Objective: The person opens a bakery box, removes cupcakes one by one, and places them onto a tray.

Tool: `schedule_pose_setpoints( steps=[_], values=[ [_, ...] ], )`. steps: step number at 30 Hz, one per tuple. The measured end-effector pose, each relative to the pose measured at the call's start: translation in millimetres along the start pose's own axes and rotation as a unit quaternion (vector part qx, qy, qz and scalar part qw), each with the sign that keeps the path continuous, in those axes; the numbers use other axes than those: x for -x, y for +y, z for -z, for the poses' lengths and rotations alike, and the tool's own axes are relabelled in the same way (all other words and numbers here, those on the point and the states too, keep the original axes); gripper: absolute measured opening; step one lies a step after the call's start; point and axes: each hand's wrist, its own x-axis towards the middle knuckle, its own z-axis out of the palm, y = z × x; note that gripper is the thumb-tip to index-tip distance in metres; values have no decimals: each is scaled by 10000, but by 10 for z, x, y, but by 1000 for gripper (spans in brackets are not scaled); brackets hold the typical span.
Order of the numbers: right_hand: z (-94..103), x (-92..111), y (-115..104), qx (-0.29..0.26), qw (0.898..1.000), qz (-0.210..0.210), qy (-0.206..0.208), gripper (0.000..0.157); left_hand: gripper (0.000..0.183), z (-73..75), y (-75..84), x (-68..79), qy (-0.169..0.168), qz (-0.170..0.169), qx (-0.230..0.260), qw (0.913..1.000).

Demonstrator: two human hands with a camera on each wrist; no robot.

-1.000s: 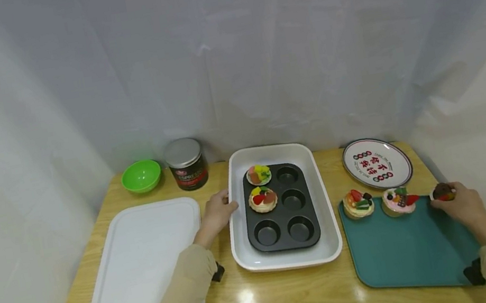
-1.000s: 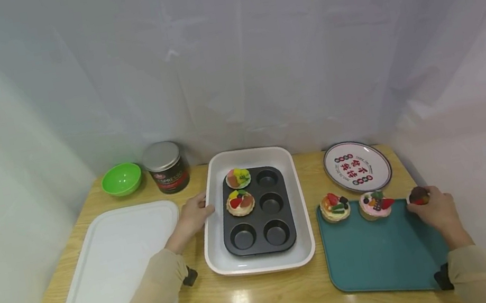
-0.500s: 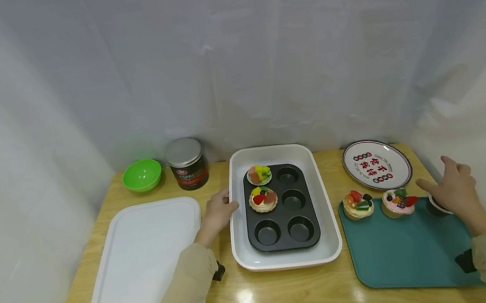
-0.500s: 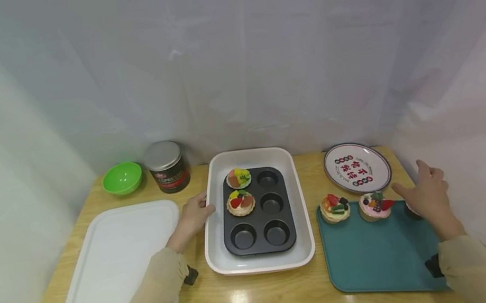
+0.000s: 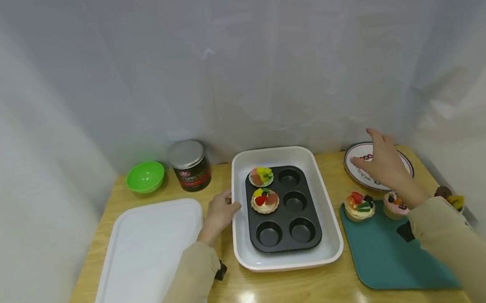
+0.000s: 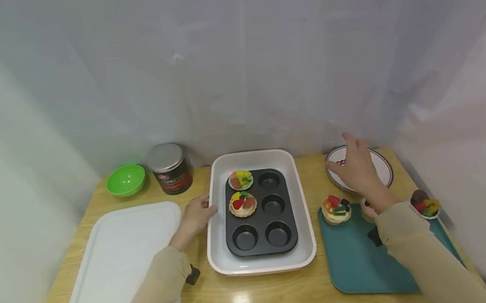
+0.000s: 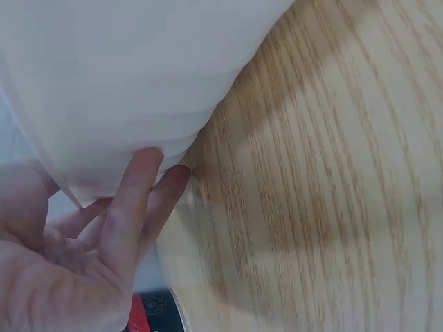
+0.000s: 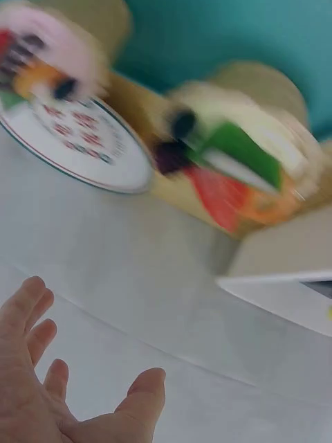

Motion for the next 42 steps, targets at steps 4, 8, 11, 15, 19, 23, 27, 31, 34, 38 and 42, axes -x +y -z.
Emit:
schedule_pose_setpoints(
  steps=[4,8,11,15,19,23,27,31,34,38,42],
  values=[
    [-179,-112,-211,-145,9997,148,-157,92,60,-25,6,-29,28,43,46,10000],
    [-370,-188,-370,-113,9987,440,-245,90,60,-46,2,-34,63,67,-12,10000],
    [-500,-212,-484,-118,9975,633,-287,87,60,-55,2,-33,91,88,-11,9999],
    [-672,-244,-609,1,9952,887,-410,84,61,-57,8,-41,111,117,14,9999],
    [-838,-267,-734,200,9924,930,-785,87,63,-59,24,-51,133,145,-8,9998],
    [-995,-250,-851,342,9885,872,-1186,88,63,-68,31,-52,101,158,-2,9998],
    [-1099,-214,-966,408,9854,864,-1413,87,63,-83,31,-52,32,201,50,9998],
    [-1168,-194,-1057,450,9832,932,-1504,86,64,-79,48,-57,2,188,-5,9998],
    [-1221,-188,-1110,552,9810,997,-1568,85,65,-68,68,-52,-27,166,-49,9998],
    [-1301,-187,-1165,804,9750,1033,-1798,85,64,-59,88,-46,-90,164,-58,9998],
    [-1379,-181,-1208,872,9715,990,-1972,84,63,-54,89,-44,-120,126,-78,9998]
  ],
)
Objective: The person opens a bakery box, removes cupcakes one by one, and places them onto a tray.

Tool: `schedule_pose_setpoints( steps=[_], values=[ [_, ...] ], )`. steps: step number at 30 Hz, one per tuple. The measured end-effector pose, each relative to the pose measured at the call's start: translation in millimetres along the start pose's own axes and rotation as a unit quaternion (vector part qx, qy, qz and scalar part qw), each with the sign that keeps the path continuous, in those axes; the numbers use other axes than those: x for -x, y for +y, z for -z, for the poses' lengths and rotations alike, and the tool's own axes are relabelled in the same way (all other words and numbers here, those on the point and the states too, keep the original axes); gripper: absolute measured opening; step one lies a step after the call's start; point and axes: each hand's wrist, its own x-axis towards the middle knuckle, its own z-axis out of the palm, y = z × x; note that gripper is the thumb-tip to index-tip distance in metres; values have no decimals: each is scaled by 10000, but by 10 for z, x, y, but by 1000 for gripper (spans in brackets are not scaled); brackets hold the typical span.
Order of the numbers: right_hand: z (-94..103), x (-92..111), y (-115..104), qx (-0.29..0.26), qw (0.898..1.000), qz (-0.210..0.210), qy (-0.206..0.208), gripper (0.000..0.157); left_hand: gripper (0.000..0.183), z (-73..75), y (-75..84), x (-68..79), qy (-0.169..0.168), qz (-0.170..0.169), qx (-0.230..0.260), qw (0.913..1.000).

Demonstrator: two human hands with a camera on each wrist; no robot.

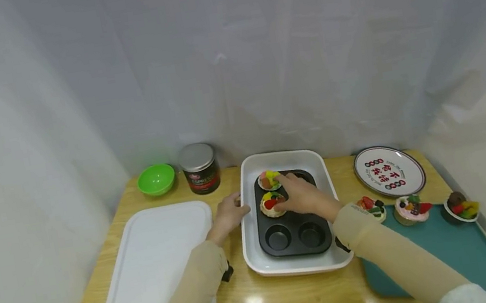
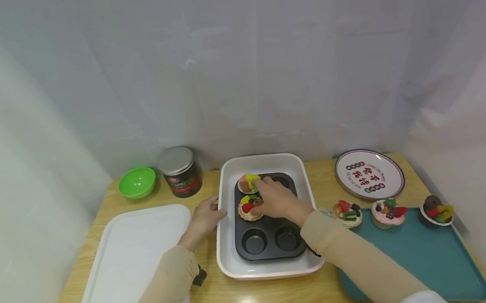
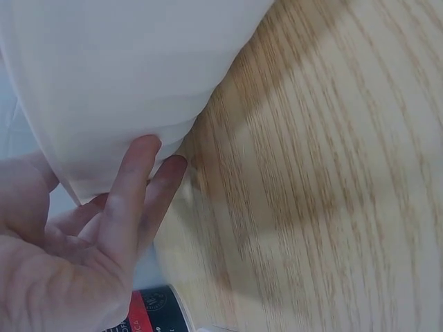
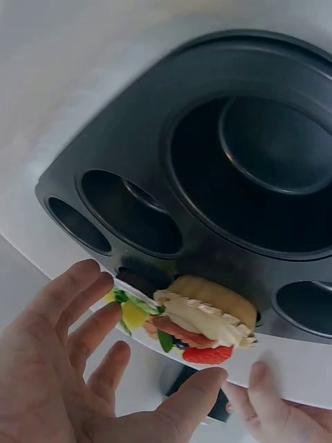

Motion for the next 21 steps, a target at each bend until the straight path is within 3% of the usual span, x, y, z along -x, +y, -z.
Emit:
schedule_pose_setpoints(
  steps=[14,21],
  values=[
    [-210,-128,-94,103,9994,338,-36,83,61,-6,8,24,88,-26,-31,10000],
    [-294,-169,-128,376,9990,231,-25,95,62,-14,-1,15,126,-101,-24,9999]
  ],
)
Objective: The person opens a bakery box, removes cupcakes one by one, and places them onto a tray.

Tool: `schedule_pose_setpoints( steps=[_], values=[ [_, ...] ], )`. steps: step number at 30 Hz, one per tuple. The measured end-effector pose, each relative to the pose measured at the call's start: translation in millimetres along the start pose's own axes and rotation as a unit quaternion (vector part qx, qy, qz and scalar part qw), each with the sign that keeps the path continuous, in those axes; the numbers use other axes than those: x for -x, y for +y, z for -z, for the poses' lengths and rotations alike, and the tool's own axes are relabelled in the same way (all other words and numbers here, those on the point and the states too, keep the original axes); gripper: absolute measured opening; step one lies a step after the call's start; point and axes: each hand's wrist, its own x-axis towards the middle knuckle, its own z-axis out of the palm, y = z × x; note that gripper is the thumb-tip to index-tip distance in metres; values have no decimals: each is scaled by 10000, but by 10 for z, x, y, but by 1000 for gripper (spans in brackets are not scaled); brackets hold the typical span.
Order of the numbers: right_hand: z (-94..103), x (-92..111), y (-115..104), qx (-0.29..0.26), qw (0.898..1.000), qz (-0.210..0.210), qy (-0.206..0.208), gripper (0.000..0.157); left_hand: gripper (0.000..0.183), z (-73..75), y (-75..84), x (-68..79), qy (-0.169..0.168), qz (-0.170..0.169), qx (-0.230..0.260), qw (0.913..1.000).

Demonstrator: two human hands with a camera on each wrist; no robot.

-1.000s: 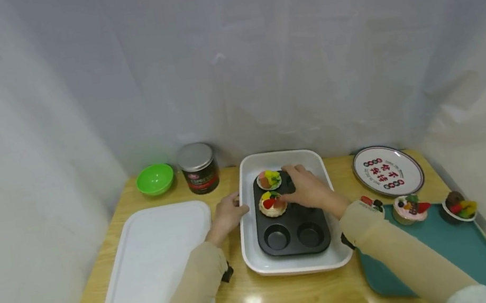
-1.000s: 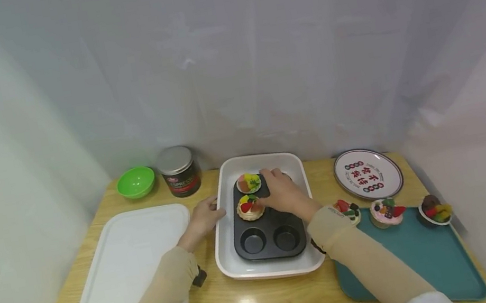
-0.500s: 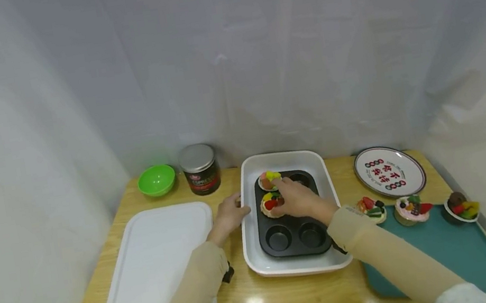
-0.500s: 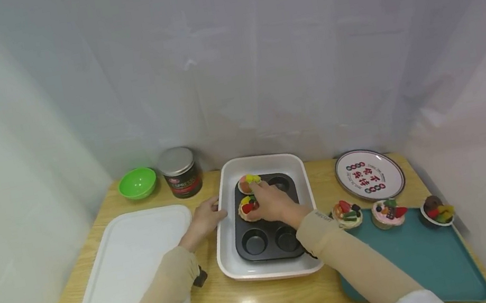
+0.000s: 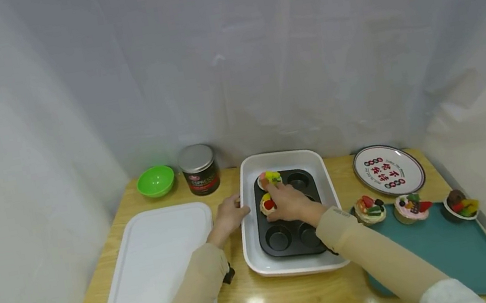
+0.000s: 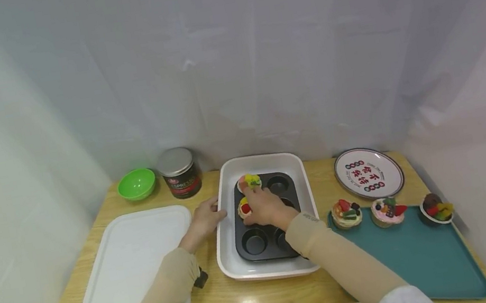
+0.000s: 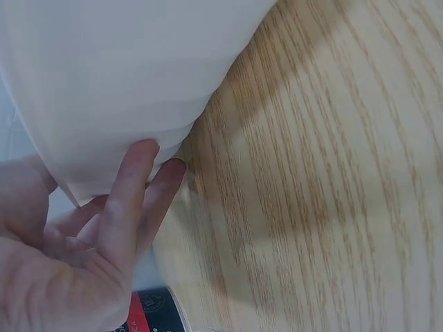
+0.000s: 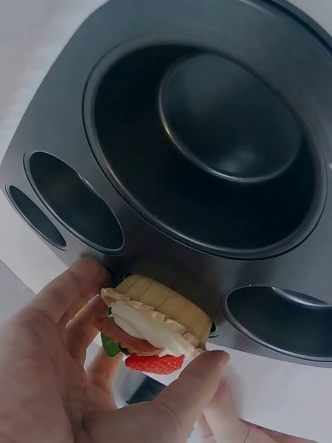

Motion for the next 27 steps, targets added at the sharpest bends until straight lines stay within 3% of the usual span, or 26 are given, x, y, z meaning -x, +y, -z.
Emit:
schedule_pose_setpoints(
  steps=[5,15,20,27],
  values=[
    [-50,-18,-21,251,9996,-151,-12,99,62,-5,-11,-5,4,13,-7,10000],
    [-93,-63,-99,695,9971,-285,144,89,63,-4,-11,-11,-28,45,3,10000],
    [-110,-72,-111,677,9969,-364,191,99,62,-7,-12,-13,-21,11,16,10000],
    [-133,-91,-92,561,9972,-381,305,85,63,-12,-16,-14,-46,27,115,9999]
  ],
)
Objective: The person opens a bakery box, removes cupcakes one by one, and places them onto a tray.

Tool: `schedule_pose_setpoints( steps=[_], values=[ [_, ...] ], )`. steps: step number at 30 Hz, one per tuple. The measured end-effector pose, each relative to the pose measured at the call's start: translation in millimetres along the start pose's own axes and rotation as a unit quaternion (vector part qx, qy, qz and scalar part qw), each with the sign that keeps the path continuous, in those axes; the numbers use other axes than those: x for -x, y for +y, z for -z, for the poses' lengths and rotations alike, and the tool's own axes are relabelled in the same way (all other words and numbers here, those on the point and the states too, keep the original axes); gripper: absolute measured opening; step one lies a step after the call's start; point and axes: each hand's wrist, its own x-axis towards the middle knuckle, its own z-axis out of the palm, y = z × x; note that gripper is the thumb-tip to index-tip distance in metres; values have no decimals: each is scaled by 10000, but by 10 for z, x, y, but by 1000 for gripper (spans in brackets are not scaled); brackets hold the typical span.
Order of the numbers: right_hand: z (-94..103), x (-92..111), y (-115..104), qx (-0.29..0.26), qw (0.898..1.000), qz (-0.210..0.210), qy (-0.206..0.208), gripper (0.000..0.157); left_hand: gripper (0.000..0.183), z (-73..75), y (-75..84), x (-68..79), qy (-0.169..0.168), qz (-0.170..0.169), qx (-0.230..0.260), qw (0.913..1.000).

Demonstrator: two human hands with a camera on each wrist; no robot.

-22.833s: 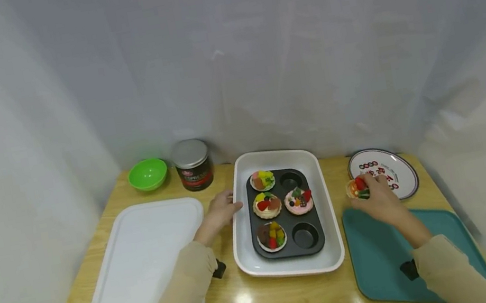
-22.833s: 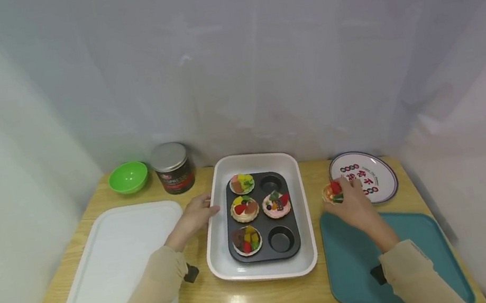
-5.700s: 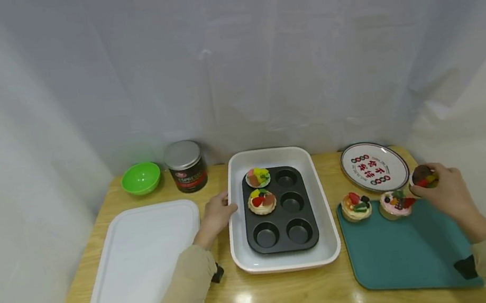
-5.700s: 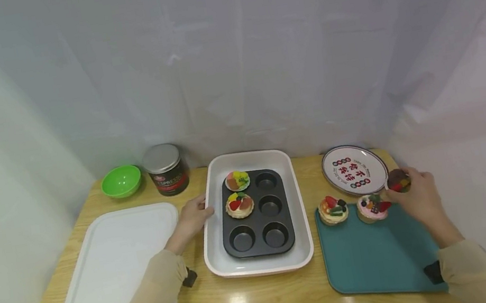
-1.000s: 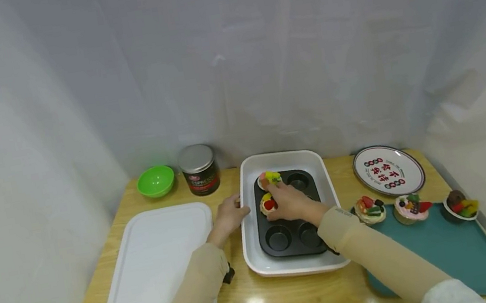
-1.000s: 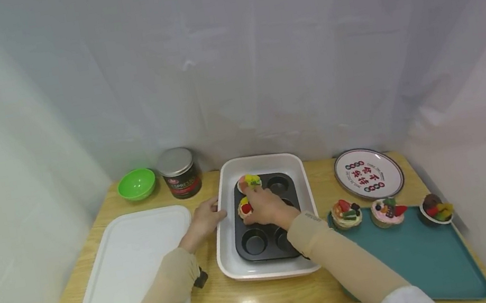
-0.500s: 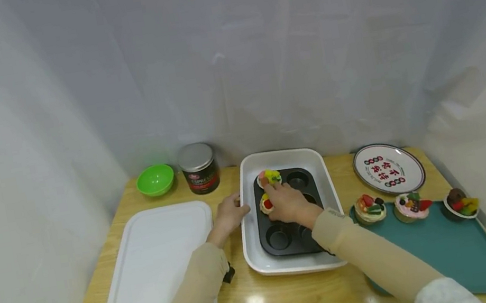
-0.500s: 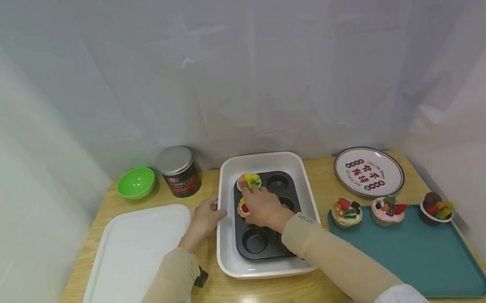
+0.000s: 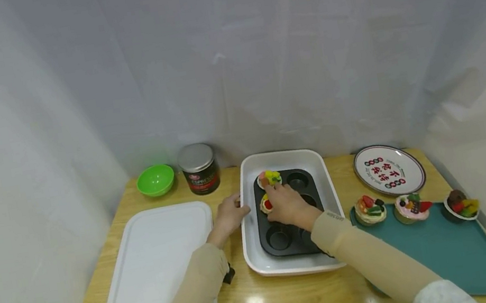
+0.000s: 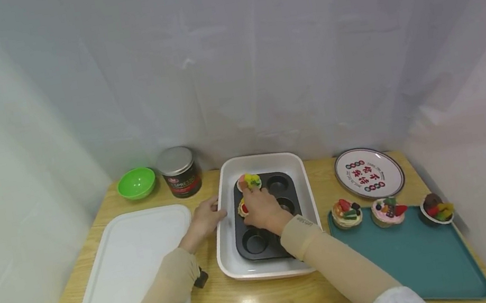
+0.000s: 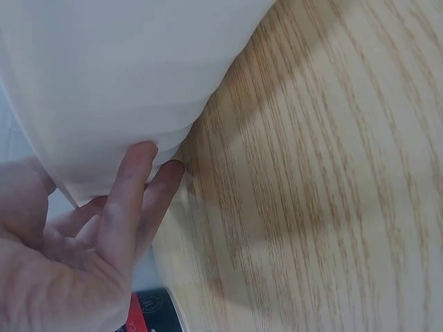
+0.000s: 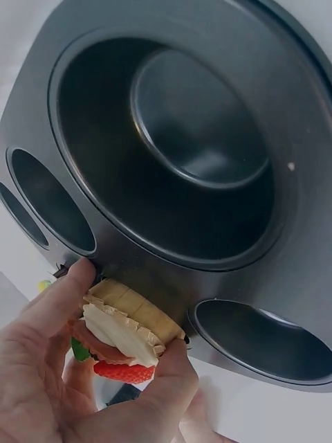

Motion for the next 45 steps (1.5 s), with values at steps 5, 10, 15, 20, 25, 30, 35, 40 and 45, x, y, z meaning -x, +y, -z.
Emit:
schedule_pose_setpoints(
  steps=[5,10,15,20,25,30,35,40,45],
  values=[
    [-3,16,-1,-41,9999,14,97,83,62,-4,-5,-8,-17,-14,-7,10000],
    [7,39,-4,-335,9989,79,327,85,62,-12,-2,-4,21,-36,-35,10000],
    [41,74,6,-752,9960,79,477,85,60,-27,7,10,23,-18,-33,10000],
    [57,122,40,-949,9944,-35,472,79,58,-48,-3,21,-3,-49,-95,9999],
    [161,183,55,-1256,9895,2,715,69,60,-49,-23,7,57,-113,-44,9999],
    [270,248,100,-1431,9854,119,917,60,59,-44,-35,1,88,-153,-19,9998],
    [354,307,178,-1611,9817,87,1010,66,57,-34,-40,3,124,-164,9,9998],
    [458,359,255,-1768,9798,-120,930,65,55,-31,-46,10,157,-191,3,9997],
    [576,423,334,-1947,9769,-251,840,67,57,-27,-51,1,187,-214,-14,9996]
  ],
)
